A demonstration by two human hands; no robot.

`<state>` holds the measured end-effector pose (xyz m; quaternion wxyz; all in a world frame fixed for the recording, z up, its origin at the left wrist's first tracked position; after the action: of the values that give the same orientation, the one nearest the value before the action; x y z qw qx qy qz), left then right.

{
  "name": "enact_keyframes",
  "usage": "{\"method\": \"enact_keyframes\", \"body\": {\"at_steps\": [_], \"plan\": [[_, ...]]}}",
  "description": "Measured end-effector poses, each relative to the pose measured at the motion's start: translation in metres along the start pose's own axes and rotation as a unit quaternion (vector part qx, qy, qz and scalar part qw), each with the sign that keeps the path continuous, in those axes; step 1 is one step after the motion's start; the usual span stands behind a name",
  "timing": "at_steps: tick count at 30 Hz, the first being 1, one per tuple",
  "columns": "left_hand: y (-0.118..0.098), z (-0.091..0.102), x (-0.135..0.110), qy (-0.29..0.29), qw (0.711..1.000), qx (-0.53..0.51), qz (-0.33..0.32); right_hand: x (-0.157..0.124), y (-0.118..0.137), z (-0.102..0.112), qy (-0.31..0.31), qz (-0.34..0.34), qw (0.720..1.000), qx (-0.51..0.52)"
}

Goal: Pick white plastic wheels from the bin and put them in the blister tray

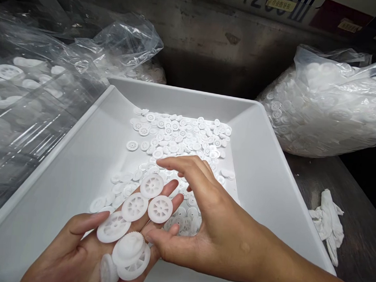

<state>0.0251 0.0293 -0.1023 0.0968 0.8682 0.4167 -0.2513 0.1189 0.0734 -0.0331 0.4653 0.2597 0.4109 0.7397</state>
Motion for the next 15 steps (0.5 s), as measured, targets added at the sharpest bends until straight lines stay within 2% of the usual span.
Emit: {"method": "enact_keyframes", "body": {"at_steps": [9,15], "plan": [[0.0012,0.0039,-0.0006,-0.034,0.999,0.005,-0.001,-0.0017,0.0002,0.0002,0.007,0.011,1.000,-0.007],[0.0015,-0.0038,-0.0006,-0.040,0.999,-0.016,0.018,0.0020,-0.0009,0.0000,0.011,0.017,1.000,-0.009]]}}
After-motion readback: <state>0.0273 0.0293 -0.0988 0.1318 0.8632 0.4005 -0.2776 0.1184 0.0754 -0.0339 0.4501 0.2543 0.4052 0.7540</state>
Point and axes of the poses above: each hand's wrist, its own x-axis towards the middle knuckle, its own z-axis out of the back of the hand, y = z × x, the point moved 9 cm from there along x, towards the middle knuckle, and after that the axes turned 1 degree about y, right-handed, at the moved point
